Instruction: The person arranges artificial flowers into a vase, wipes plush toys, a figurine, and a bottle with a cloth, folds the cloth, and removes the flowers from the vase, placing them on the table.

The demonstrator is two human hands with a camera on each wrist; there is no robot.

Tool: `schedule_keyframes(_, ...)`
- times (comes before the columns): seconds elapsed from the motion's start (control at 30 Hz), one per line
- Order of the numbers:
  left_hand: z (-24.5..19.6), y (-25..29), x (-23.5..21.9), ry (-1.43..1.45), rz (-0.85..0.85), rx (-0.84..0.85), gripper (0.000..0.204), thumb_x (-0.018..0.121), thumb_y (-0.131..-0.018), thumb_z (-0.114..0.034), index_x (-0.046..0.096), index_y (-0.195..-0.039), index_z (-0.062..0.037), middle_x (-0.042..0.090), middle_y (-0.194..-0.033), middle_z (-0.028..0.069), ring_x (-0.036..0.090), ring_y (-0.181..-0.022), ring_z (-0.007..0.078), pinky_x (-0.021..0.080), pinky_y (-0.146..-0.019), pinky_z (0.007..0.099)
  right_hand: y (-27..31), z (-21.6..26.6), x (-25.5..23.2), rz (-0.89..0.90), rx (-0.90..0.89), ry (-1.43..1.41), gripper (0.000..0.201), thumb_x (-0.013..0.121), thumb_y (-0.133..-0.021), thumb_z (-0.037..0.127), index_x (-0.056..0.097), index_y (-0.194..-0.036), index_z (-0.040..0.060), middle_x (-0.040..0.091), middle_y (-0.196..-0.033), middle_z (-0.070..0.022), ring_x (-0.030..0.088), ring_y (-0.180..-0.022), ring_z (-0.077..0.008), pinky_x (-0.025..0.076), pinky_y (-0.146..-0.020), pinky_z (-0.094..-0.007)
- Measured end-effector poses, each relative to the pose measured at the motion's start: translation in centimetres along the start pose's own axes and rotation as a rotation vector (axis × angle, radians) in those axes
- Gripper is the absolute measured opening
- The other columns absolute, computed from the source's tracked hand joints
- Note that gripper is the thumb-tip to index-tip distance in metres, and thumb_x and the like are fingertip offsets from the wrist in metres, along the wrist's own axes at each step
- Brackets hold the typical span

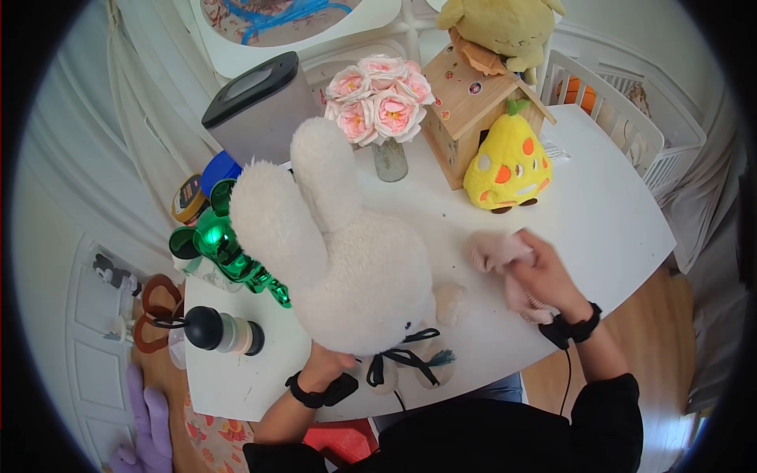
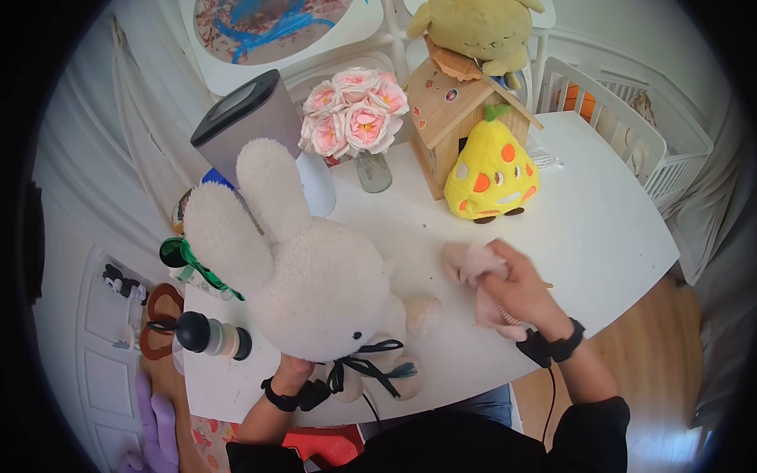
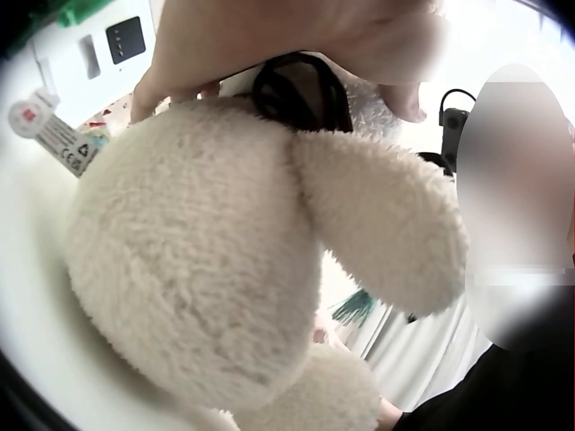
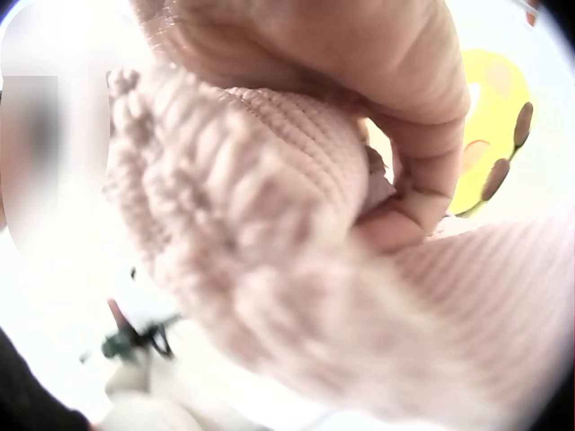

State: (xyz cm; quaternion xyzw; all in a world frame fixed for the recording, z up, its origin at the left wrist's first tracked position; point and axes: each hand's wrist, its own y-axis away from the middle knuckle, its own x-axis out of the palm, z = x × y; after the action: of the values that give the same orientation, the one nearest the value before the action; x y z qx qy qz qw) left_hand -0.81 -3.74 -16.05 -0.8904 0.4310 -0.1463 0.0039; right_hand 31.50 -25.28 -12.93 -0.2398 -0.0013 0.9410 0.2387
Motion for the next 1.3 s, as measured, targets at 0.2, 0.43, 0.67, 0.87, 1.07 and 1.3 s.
schedule_keyframes(0.2, -6.2, -2.1, 1.0, 0.110, 0.085, 0.174, 0.115, 0.082, -0.077, -0.055, 0.018, -0.156, 0.0000, 0.037, -0.155, 0.0160, 0.042, -0.141, 0.0288, 0.036, -0.116, 0.0436, 2.0, 10.7, 1.3, 0.008, -0.267, -0.655, 0.055, 0.062, -0.095, 0.017, 0.046, -0.145, 0.0019, 0.048, -0.144, -0.0153, 0.049, -0.131, -0.0242, 0.039, -0.110, -0.0403)
schedule_keyframes(0.43, -9.0, -4.4, 3.4, -0.266, 0.167, 0.414, 0.100, 0.080, -0.083, -0.034, 0.021, -0.156, 0.0011, 0.035, -0.157, 0.0166, 0.039, -0.143, 0.0285, 0.032, -0.118, 0.0427, -1.9, 14.1, 10.2, -0.132, -0.765, 0.217, 0.099, 0.083, -0.074, 0.040, 0.034, -0.157, 0.0175, 0.016, -0.159, -0.0292, 0.022, -0.144, -0.0532, 0.025, -0.115, -0.0588)
schedule_keyframes(0.67, -8.8, -7.1, 5.2, -0.538, 0.026, 0.484, 0.091, 0.076, -0.084, -0.020, 0.024, -0.155, 0.0016, 0.034, -0.157, 0.0164, 0.038, -0.143, 0.0281, 0.031, -0.119, 0.0419, -6.4, 14.1, 10.4, -0.288, -0.796, -0.006, 0.095, 0.077, -0.073, 0.029, 0.033, -0.157, 0.0150, 0.025, -0.155, -0.0307, 0.029, -0.139, -0.0537, 0.026, -0.113, -0.0593)
schedule_keyframes(0.87, -8.5, -8.3, 5.4, -0.584, -0.170, 0.410, 0.082, 0.073, -0.079, -0.012, 0.035, -0.150, 0.0003, 0.039, -0.150, 0.0131, 0.042, -0.137, 0.0265, 0.032, -0.116, 0.0393, -8.2, 11.9, 11.0, -0.246, -0.706, -0.147, 0.090, 0.066, -0.072, 0.014, 0.033, -0.156, 0.0062, 0.038, -0.145, -0.0280, 0.038, -0.133, -0.0487, 0.028, -0.113, -0.0534)
schedule_keyframes(1.07, -8.2, -8.7, 5.2, -0.367, -0.043, 0.460, 0.103, 0.085, -0.069, -0.029, 0.029, -0.152, -0.0035, 0.040, -0.149, 0.0133, 0.039, -0.139, 0.0267, 0.030, -0.117, 0.0408, -9.5, 11.2, 10.3, -0.184, -0.573, -0.487, 0.060, 0.058, -0.089, 0.011, 0.044, -0.146, 0.0002, 0.053, -0.131, -0.0222, 0.056, -0.117, -0.0341, 0.044, -0.101, -0.0420)
schedule_keyframes(1.3, -8.2, -8.2, 5.6, -0.260, -0.116, 0.373, 0.102, 0.080, -0.074, -0.024, 0.024, -0.155, 0.0005, 0.038, -0.152, 0.0156, 0.039, -0.140, 0.0286, 0.027, -0.118, 0.0412, -10.1, 11.1, 7.3, 0.078, -0.071, -0.554, 0.036, 0.042, -0.103, 0.018, 0.057, -0.127, -0.0041, 0.068, -0.106, -0.0123, 0.064, -0.094, -0.0174, 0.051, -0.084, -0.0314)
